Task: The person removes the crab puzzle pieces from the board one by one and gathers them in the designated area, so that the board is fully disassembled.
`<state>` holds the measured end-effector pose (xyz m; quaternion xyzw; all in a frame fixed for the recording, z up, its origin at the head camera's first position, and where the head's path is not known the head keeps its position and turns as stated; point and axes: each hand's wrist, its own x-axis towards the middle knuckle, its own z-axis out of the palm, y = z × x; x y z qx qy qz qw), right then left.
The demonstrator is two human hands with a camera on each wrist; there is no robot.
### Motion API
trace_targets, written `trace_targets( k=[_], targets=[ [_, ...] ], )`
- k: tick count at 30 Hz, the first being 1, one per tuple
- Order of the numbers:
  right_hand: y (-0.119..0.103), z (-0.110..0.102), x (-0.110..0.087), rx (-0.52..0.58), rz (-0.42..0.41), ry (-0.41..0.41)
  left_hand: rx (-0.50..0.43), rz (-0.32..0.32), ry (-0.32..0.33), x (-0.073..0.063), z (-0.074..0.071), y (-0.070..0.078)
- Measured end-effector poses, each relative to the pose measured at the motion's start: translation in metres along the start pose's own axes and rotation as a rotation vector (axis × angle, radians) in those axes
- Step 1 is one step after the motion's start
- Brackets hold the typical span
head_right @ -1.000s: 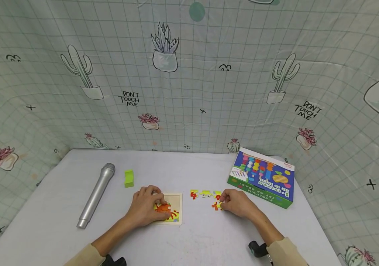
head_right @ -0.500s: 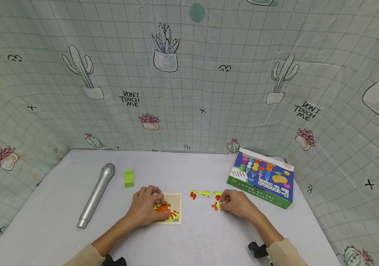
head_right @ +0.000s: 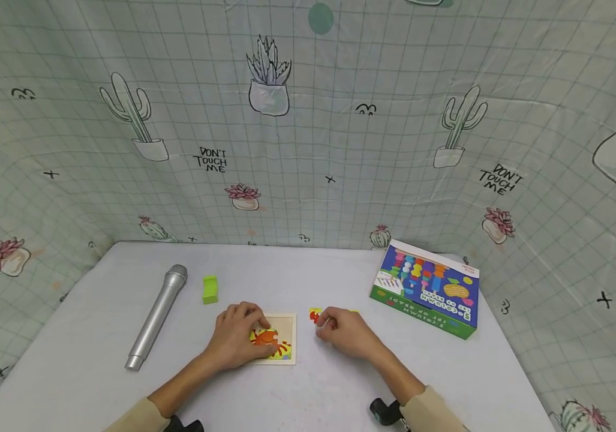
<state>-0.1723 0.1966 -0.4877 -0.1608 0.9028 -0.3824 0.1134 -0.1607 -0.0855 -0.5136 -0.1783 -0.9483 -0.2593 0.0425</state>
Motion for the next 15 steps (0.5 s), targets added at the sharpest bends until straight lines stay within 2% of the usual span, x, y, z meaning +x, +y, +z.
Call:
trace_targets(
  k=[8, 15],
  targets=[
    [-0.023, 0.028, 0.013, 0.002, -0.113, -0.116, 0.003, 0.001, 0.002, 0.001, -0.001, 0.002],
    [-0.036, 0.041, 0.021, 0.007, -0.122, -0.140, 0.015, 0.020, 0.012, 0.000, -0.001, -0.003]
  ],
)
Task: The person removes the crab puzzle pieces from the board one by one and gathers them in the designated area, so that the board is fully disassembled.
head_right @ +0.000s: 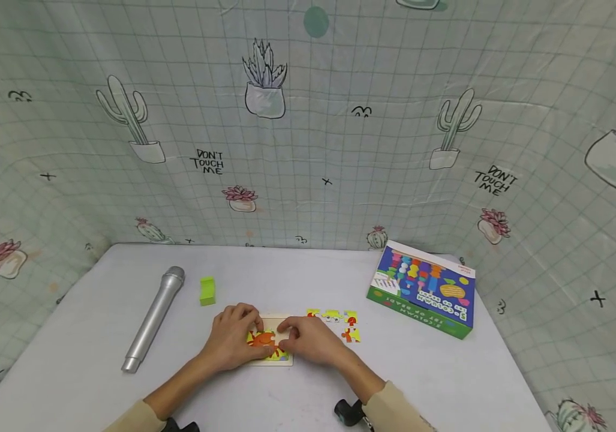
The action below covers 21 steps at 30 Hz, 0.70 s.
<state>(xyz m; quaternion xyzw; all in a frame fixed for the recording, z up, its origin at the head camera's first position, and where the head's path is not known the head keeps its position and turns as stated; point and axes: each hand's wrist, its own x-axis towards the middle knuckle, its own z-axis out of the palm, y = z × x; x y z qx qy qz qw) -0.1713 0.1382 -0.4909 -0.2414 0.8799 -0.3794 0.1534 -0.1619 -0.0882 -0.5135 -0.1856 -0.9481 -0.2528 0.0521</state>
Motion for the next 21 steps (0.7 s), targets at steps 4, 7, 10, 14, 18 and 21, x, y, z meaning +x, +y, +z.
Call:
trace_targets(
  k=[4, 7, 10, 14, 18, 21],
  targets=[
    [-0.006, 0.004, 0.006, -0.014, 0.012, -0.015, -0.003, 0.008, 0.000, -0.001, 0.000, -0.003],
    [-0.008, 0.006, 0.009, -0.043, 0.012, -0.028, -0.004, 0.016, 0.002, -0.001, -0.001, -0.003],
    [-0.009, 0.007, 0.010, -0.063, 0.009, -0.033, 0.010, 0.021, 0.003, -0.001, -0.001, -0.003],
    [-0.008, 0.007, 0.011, -0.075, 0.005, -0.037, 0.033, 0.028, 0.017, -0.002, -0.001, -0.003],
    [-0.007, 0.007, 0.013, -0.093, 0.006, -0.046, 0.029, 0.034, 0.015, -0.002, -0.002, -0.004],
    [-0.006, 0.007, 0.014, -0.109, 0.009, -0.049, 0.017, 0.042, 0.001, -0.003, -0.004, -0.005]
  ],
)
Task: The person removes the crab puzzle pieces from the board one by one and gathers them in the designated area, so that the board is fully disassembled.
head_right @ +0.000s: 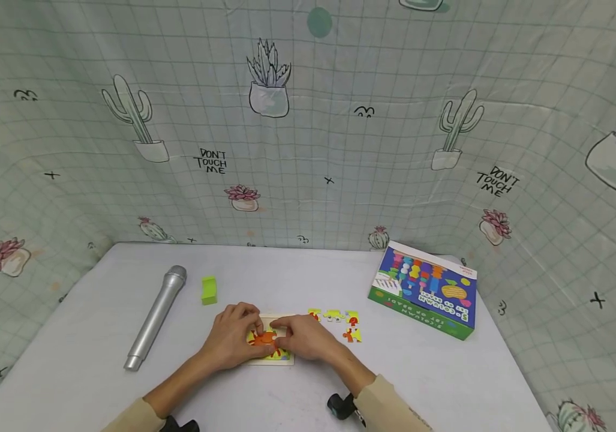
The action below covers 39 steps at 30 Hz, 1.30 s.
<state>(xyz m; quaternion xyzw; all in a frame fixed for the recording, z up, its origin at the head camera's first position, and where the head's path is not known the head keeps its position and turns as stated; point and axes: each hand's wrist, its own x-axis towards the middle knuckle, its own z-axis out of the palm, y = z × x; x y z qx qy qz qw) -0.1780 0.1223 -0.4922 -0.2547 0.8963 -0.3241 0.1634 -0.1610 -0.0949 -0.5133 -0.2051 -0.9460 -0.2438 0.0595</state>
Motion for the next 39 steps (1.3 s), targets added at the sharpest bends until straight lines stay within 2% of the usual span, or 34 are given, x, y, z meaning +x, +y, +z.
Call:
trace_targets(
  k=[14, 21, 29, 39],
  targets=[
    [0.000, -0.003, 0.002, 0.011, 0.009, -0.002, -0.041, 0.050, -0.051, 0.002, -0.007, -0.010],
    [0.000, -0.003, 0.004, 0.012, 0.012, 0.001, -0.068, 0.053, -0.088, 0.005, -0.011, -0.013],
    [-0.001, -0.001, 0.009, 0.037, 0.003, 0.009, -0.077, 0.050, -0.075, 0.004, -0.011, -0.015],
    [-0.001, -0.001, 0.014, 0.089, 0.038, -0.005, -0.074, 0.038, -0.086, 0.006, -0.011, -0.016]
  ],
)
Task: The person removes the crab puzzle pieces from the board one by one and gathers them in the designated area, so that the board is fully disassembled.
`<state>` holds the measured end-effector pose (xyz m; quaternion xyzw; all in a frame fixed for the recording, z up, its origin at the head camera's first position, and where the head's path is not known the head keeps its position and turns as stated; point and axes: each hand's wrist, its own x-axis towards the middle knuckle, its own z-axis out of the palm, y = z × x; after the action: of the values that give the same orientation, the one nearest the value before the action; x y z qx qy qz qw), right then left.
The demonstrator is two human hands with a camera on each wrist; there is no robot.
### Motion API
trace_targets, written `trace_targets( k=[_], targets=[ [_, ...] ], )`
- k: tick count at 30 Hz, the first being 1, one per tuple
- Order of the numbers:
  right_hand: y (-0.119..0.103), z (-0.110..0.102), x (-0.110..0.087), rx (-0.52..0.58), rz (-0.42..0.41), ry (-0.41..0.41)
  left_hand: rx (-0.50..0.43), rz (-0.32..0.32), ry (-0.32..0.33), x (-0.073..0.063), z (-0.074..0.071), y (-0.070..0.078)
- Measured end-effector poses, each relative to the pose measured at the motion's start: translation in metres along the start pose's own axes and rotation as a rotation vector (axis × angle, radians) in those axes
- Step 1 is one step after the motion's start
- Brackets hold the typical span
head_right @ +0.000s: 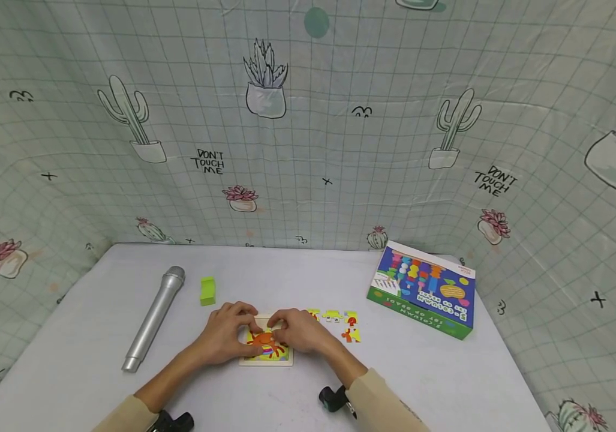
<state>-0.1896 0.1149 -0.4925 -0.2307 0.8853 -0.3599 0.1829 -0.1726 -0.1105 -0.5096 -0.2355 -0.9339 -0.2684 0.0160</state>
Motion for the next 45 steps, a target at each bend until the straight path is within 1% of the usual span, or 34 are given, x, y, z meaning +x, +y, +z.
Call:
trace_targets(
  k=[4, 14, 22, 33, 39, 45],
  targets=[
    [0.000, 0.001, 0.001, 0.010, 0.004, 0.005, -0.002, -0.016, -0.010, 0.000, 0.000, 0.001],
    [-0.001, 0.001, 0.001, 0.027, 0.019, 0.015, -0.024, -0.053, 0.000, 0.000, 0.000, 0.007],
    [-0.003, 0.002, 0.001, 0.035, 0.031, 0.019, -0.008, -0.042, -0.005, 0.000, -0.003, 0.010],
    [-0.004, 0.003, 0.002, 0.023, 0.035, 0.027, 0.036, -0.046, -0.024, 0.001, -0.004, 0.011],
    [-0.003, 0.003, 0.002, 0.021, 0.036, 0.033, 0.071, -0.033, -0.038, 0.001, -0.005, 0.012],
    [-0.005, 0.004, 0.003, 0.019, 0.031, 0.035, 0.109, -0.005, -0.053, 0.001, -0.007, 0.012]
  ],
)
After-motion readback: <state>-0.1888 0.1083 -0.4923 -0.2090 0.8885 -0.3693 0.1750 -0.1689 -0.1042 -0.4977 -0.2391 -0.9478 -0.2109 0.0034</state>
